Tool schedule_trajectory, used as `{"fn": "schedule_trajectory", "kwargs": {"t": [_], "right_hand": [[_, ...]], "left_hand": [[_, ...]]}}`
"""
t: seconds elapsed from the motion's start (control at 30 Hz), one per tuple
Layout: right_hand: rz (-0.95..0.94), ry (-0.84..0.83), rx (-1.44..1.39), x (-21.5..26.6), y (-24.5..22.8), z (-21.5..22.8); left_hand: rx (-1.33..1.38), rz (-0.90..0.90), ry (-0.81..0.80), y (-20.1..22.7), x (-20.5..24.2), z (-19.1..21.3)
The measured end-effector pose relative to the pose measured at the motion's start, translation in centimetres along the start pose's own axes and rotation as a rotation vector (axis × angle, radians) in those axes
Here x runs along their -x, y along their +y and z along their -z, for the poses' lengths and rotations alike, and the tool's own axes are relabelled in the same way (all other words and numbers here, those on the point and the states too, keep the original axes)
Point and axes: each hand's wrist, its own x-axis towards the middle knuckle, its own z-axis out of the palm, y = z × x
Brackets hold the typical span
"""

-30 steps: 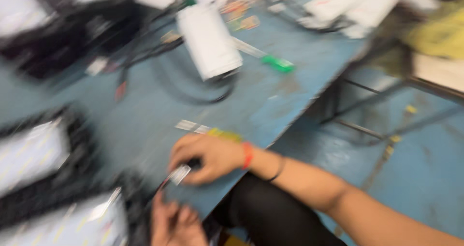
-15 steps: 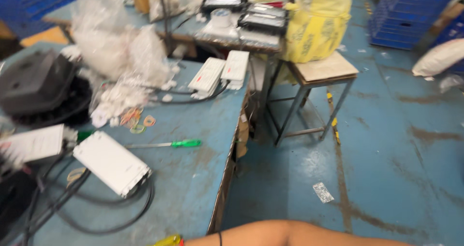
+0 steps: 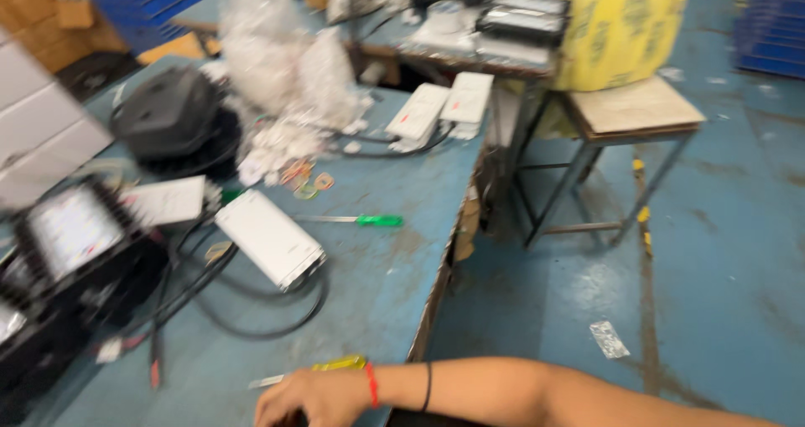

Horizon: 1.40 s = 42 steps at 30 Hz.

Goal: The person assembles LED light fixtures by connecting wires to terminal blocks using screwdrivers. They handle multiple LED units and power supplies, securing connections with yellow and green screwdrivers.

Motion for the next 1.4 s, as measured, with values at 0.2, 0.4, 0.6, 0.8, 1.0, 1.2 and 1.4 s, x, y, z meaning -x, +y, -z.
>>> {"fn": "schedule_trajectory", "kwargs": {"t": [0.2,0.4,0.6,0.8,1.0,1.2,1.4], "right_hand": [[-0.051,-0.026,0.0,0.7,-5.0,3.9],[-0.07,-0.093,-0.025,-1.6,-7.0,4.1],[-0.099,-0.119,-0.012,-1.5,-6.3,4.2],[-0.052,-0.147,0.069,-1.5,-7.0,4.2],[-0.062,-0.172,0.142,-2.0,-7.6,4.0],[0.004,-0.21,0.253,-1.8,-7.9,4.0],[-0.248,-0.085,-0.032,-1.4,-7.3,3.6]], "left_hand": [[0.049,-0.026,-0.051,2.6,5.0,4.5],[-1.072,-0.202,0.27,3.6,12.8,1.9],[-2.216,-1.303,-0.165,11.1,17.1,-4.5],[-2.539,-1.163,-0.255,14.0,10.6,-6.6],[-2.489,-1.137,-0.227,13.7,10.4,-5.6],[-2.509,-1.104,-0.172,13.3,9.8,-5.0],[-2.538,-0.927,-0.148,13.0,9.6,-5.5]]}}
